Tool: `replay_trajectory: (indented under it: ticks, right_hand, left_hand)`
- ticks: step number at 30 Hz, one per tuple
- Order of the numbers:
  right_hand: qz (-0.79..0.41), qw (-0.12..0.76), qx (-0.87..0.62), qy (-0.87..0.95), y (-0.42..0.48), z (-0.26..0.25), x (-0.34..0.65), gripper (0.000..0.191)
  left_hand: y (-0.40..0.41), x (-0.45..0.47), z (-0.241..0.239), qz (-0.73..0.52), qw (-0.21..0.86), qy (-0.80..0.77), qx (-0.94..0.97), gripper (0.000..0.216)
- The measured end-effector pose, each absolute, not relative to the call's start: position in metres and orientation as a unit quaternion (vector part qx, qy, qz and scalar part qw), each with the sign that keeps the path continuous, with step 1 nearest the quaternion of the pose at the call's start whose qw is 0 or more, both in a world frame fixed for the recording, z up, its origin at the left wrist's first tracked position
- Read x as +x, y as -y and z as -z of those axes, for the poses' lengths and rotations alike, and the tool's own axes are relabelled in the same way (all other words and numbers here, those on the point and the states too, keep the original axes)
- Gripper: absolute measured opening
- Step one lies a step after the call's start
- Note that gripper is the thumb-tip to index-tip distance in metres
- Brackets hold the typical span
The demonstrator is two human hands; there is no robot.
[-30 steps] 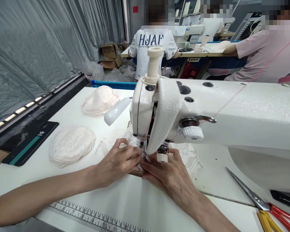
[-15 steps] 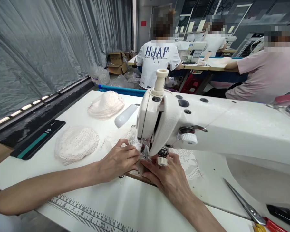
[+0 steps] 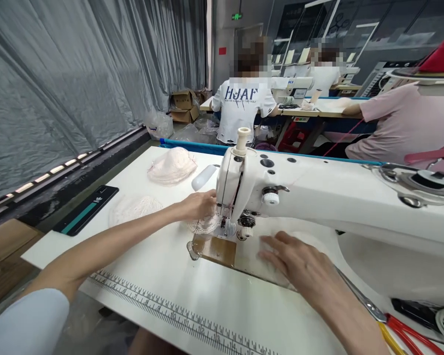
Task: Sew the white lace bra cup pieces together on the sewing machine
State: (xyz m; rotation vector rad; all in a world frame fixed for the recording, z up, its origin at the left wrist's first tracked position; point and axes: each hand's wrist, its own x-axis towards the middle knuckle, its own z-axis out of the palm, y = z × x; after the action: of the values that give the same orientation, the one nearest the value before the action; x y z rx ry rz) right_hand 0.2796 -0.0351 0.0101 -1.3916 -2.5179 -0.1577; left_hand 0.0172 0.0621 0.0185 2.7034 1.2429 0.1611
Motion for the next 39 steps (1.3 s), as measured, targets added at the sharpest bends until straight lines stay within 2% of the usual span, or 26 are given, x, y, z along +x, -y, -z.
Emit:
replay_trajectory:
  ticks: [2, 4, 6, 7, 10, 11, 13, 16, 19, 22, 26, 30, 39]
  right_hand:
    - [0.116, 0.146, -0.486, 0.854, 0.037, -0.009, 0.284, 0.046]
    - [0.088, 0.167, -0.483, 0.855, 0.042, -0.009, 0.277, 0.044]
    - [-0.05, 0.193, -0.466, 0.862, 0.047, -0.011, 0.265, 0.039]
    - [-0.14, 0.196, -0.444, 0.863, 0.05, -0.014, 0.259, 0.043]
    - [-0.399, 0.162, -0.335, 0.838, 0.054, -0.022, 0.247, 0.072]
    - [-0.46, 0.15, -0.305, 0.82, 0.054, -0.023, 0.245, 0.074]
    - [-0.524, 0.145, -0.302, 0.783, 0.051, -0.023, 0.243, 0.061]
    - [-0.451, 0.166, -0.416, 0.772, 0.045, -0.017, 0.242, 0.043]
    - [-0.208, 0.208, -0.519, 0.803, 0.043, -0.009, 0.239, 0.037]
    - [0.007, 0.246, -0.507, 0.826, 0.049, -0.006, 0.229, 0.031]
    - [0.007, 0.203, -0.416, 0.887, 0.059, -0.005, 0.217, 0.025]
    - [0.045, 0.167, -0.42, 0.891, 0.053, 0.004, 0.22, 0.019]
    - [0.085, 0.152, -0.428, 0.887, 0.024, 0.018, 0.231, 0.035]
  left_hand:
    - [-0.051, 0.013, -0.026, -0.028, 0.085, -0.428, 0.899, 0.012]
    - [-0.026, 0.007, -0.04, -0.003, 0.095, -0.423, 0.901, 0.015]
    - [0.004, 0.002, -0.058, 0.0, 0.148, -0.378, 0.914, 0.011]
    - [0.018, 0.001, -0.068, -0.021, 0.227, -0.33, 0.916, 0.007]
    - [0.042, 0.004, -0.083, -0.087, 0.472, -0.184, 0.858, 0.005]
    - [0.044, 0.006, -0.082, -0.109, 0.514, -0.157, 0.836, 0.007]
    - [0.039, 0.01, -0.071, -0.153, 0.514, -0.16, 0.828, 0.014]
    - [0.025, 0.01, -0.043, -0.197, 0.362, -0.271, 0.87, 0.026]
    - [0.02, 0.002, -0.018, -0.219, 0.166, -0.331, 0.903, 0.039]
    - [0.027, -0.005, -0.004, -0.221, 0.036, -0.281, 0.933, 0.041]
    - [0.034, -0.005, 0.005, -0.205, -0.025, -0.204, 0.957, 0.031]
    - [0.028, -0.003, 0.008, -0.206, -0.054, -0.186, 0.959, 0.026]
    - [0.004, 0.002, 0.008, -0.198, -0.091, -0.197, 0.956, 0.02]
